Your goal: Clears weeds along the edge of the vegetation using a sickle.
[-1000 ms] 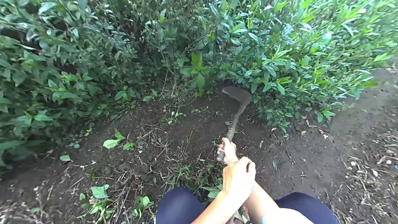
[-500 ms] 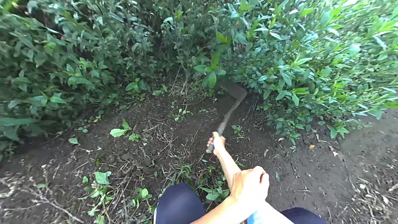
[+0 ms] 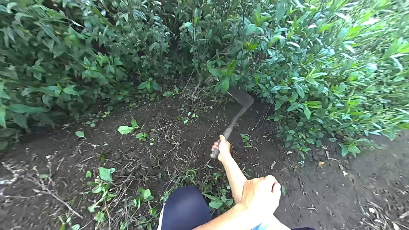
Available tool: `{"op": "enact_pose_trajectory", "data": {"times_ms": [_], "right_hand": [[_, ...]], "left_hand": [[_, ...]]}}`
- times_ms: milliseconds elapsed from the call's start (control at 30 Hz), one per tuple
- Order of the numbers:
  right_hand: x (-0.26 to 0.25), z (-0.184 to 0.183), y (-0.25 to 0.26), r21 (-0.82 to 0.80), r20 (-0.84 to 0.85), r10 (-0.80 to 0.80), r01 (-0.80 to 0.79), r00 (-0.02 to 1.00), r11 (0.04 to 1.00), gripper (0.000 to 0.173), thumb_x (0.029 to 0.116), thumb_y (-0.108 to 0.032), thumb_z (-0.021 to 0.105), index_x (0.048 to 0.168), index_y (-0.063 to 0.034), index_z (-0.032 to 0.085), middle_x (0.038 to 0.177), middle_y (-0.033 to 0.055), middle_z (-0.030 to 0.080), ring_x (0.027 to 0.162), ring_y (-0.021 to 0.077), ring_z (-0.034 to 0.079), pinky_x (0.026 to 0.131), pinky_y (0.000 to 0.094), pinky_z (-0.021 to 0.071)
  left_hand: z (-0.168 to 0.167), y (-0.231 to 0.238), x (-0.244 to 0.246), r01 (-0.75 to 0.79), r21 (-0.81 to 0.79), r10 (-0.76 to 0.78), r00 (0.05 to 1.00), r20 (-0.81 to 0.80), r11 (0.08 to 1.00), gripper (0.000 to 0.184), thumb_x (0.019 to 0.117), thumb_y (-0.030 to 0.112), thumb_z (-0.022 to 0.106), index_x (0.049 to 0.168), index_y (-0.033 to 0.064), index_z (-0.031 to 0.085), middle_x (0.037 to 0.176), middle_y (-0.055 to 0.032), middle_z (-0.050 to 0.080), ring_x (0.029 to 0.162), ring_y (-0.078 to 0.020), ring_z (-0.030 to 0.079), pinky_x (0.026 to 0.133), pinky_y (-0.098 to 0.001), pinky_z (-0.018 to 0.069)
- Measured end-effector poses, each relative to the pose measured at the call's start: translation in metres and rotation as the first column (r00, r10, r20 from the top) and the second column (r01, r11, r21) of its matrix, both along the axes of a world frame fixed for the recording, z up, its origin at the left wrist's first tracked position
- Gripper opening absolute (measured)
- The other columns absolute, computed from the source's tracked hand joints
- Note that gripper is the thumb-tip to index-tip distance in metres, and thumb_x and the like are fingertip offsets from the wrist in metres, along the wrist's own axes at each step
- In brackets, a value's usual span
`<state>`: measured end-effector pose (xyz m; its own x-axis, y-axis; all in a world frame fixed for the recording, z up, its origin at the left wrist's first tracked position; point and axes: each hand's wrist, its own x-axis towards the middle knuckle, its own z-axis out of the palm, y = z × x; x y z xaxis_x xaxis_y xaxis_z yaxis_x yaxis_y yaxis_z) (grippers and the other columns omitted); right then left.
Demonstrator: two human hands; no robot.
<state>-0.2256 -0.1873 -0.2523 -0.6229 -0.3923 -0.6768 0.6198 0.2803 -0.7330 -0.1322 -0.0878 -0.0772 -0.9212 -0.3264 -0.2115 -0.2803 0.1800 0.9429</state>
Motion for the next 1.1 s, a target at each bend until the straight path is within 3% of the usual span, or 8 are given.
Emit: {"op": "enact_pose_trajectory", "data": {"times_ms": [167,400,533,633,767,933,1033,1100], "right_hand": [[0.005,-0.027,0.044,0.163,0.126,0.303,-0.32,0.945,0.933,0.035,0.1125,-0.038,0.041,0.099,-0.0062,0.048,0.059,0.0006,0.047,0.044,0.0127,0.05,0.043,0.0294,0.0488],[-0.037,0.015,0.035,0.164,-0.124,0.199,-0.178,0.972,0.97,0.031,0.1108,-0.033,0.049,0.101,-0.0031,0.052,0.059,0.0002,0.048,0.041,0.0104,0.048,0.039,0.0266,0.0472],[-0.001,-0.014,-0.021,0.028,0.039,0.16,-0.161,0.986,0.987,0.036,0.113,-0.037,0.04,0.098,-0.0053,0.048,0.061,0.0018,0.048,0.045,0.0134,0.051,0.045,0.0303,0.0512],[0.018,-0.03,0.02,0.035,0.221,0.351,-0.367,0.91,0.929,0.037,0.1129,-0.039,0.037,0.09,-0.0102,0.046,0.056,-0.0014,0.044,0.043,0.0116,0.047,0.043,0.028,0.0472],[-0.009,0.006,0.088,0.251,0.116,0.525,-0.536,0.843,0.806,0.028,0.1102,-0.031,0.051,0.102,-0.0049,0.053,0.058,-0.0001,0.046,0.041,0.0104,0.047,0.039,0.0261,0.0459],[-0.023,0.032,0.046,0.1,-0.084,0.356,-0.347,0.931,0.932,0.03,0.1122,-0.03,0.044,0.1,-0.0033,0.052,0.058,-0.0007,0.047,0.041,0.0101,0.048,0.04,0.026,0.0475],[0.0,0.022,-0.01,-0.016,0.049,0.12,-0.12,0.992,0.993,0.034,0.1131,-0.036,0.039,0.097,-0.0077,0.047,0.058,-0.0006,0.046,0.042,0.0109,0.048,0.041,0.0276,0.0485],[0.018,-0.007,-0.004,-0.01,0.134,0.181,-0.181,0.974,0.983,0.037,0.113,-0.037,0.037,0.092,-0.0082,0.047,0.057,0.0004,0.048,0.043,0.0131,0.05,0.043,0.0301,0.0504]], "left_hand": [[-0.002,-0.004,0.0,-0.013,0.0,0.013,1.0,0.019,1.0,0.033,0.1078,0.022,0.045,0.115,0.0009,0.069,0.097,-0.0176,0.073,0.093,-0.0305,0.071,0.084,-0.0494,0.0535],[-0.003,-0.005,0.002,-0.055,0.045,0.058,0.996,-0.071,0.998,0.036,0.1089,0.025,0.046,0.107,-0.0012,0.071,0.088,-0.0175,0.071,0.084,-0.0294,0.07,0.079,-0.0481,0.053],[-0.007,-0.005,0.004,-0.135,0.054,0.139,0.985,-0.097,0.989,0.038,0.109,0.026,0.045,0.104,-0.0013,0.071,0.084,-0.0164,0.069,0.079,-0.0286,0.068,0.074,-0.0479,0.0526],[-0.009,-0.006,0.006,-0.149,0.029,0.151,0.984,-0.096,0.988,0.036,0.1085,0.025,0.046,0.104,-0.0009,0.071,0.085,-0.0163,0.07,0.08,-0.0285,0.069,0.074,-0.0477,0.0533],[-0.007,-0.006,0.006,-0.132,0.033,0.134,0.986,-0.097,0.991,0.034,0.1079,0.024,0.047,0.104,-0.001,0.07,0.084,-0.0163,0.07,0.079,-0.0285,0.069,0.074,-0.0479,0.0526],[-0.001,-0.003,0.002,-0.123,0.051,0.128,0.984,-0.12,0.991,0.034,0.1079,0.023,0.047,0.106,-0.0017,0.071,0.086,-0.0168,0.071,0.081,-0.0287,0.069,0.077,-0.0471,0.0534],[-0.003,-0.002,0.002,-0.145,0.045,0.15,0.983,-0.109,0.988,0.035,0.1079,0.023,0.047,0.106,-0.0013,0.071,0.087,-0.017,0.071,0.082,-0.0288,0.069,0.077,-0.0477,0.0531],[-0.003,0.001,0.0,-0.143,0.035,0.146,0.985,-0.096,0.989,0.036,0.1083,0.024,0.046,0.106,-0.0009,0.071,0.087,-0.0165,0.071,0.082,-0.0286,0.069,0.077,-0.0473,0.0533]]}}
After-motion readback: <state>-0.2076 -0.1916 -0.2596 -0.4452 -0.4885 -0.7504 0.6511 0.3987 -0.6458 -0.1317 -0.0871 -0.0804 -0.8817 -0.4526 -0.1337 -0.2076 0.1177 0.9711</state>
